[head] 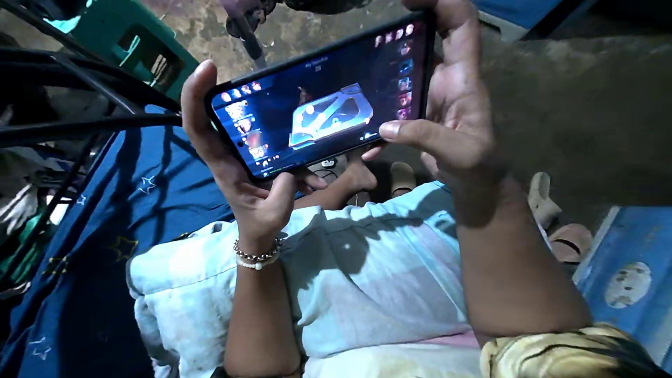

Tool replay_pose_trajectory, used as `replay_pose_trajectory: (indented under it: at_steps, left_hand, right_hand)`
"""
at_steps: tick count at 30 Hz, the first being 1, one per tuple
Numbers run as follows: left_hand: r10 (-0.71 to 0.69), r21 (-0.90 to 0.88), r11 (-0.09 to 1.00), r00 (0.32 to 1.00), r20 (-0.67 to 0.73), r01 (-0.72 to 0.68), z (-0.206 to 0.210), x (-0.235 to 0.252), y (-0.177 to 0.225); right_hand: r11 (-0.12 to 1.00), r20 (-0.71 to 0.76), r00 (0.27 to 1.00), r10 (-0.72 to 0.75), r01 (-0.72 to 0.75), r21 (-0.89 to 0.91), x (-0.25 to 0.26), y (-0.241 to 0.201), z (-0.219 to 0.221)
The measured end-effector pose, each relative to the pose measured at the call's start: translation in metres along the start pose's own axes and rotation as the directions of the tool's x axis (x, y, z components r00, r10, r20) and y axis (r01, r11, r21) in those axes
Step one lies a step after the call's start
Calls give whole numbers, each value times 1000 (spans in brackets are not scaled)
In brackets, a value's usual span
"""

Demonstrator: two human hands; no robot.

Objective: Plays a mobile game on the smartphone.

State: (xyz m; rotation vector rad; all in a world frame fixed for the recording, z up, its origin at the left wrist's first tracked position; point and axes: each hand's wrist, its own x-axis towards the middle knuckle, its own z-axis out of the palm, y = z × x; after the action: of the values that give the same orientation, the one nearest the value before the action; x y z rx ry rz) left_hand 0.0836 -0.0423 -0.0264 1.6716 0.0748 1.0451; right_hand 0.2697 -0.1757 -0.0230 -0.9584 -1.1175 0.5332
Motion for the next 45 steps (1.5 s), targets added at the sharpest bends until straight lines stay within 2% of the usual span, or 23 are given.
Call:
replay_pose_trajectory:
  at_steps: [7, 18, 45]
  left_hand:
    - [-15, -74, 997, 1000, -4, 15, 2, 0, 2]
    - [-16, -4, 1000, 1000, -7, 16, 1, -2, 3]
    - [-35, -58, 998, 999, 1, 35, 0, -2, 6]
  right_hand:
    - [999, 14, 1000, 1, -1, 41, 0, 1, 0]
    - [999, 1, 1000, 22, -22, 43, -1, 1, 2]
    - [998, 16, 999, 42, -43, 49, -2, -5, 2]
